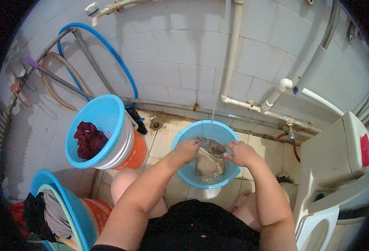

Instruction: The person hand washes a maroon garment and a beige garment in a bathroom. They repeatedly submerge, scrub, and wring the items in a blue basin, then rinse them under running water from a wall tap before placing them into a bucket.

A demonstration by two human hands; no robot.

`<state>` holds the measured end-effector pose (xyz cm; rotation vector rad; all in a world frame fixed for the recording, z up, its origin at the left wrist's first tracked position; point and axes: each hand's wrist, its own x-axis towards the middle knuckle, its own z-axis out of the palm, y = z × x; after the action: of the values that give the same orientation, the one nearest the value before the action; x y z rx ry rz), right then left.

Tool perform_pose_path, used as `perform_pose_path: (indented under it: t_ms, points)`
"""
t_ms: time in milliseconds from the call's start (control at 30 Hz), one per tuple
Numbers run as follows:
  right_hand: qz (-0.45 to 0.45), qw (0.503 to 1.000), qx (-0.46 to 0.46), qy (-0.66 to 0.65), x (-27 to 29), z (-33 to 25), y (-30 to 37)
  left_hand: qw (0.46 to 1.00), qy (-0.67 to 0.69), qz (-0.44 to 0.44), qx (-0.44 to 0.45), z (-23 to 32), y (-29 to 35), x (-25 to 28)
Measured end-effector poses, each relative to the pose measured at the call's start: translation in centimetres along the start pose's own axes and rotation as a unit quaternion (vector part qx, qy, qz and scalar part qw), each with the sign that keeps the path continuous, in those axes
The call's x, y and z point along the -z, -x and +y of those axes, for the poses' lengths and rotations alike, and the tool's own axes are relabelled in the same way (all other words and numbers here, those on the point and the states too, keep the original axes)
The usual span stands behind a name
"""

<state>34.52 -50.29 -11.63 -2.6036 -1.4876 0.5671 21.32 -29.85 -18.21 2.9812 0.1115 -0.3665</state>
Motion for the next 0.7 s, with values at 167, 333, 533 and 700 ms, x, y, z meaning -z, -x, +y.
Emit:
perform_pose_path:
  t_ms: [167,333,533,700]
  points:
    - [0.009,1.000,-0.007,-0.013,0.8,0.5,0.4,0.946,-0.027,-0.311,0.091,-0.5,-2.0,-3.7]
    - [-0.024,0.999,-0.003,-0.024,2.0,-1.1,0.5,0.973,0.154,-0.107,0.132,-2.7,-7.2,-19.2]
    - [-0.023,1.000,-0.014,-0.016,2.8,-0.6,1.4,0.996,0.054,-0.054,0.042,3.9,-3.8,-17.5]
    - [-0.048,0.999,-0.013,-0.013,2.6,-0.7,1.1,0.947,0.089,-0.267,0.151,0.8,-4.2,-18.3]
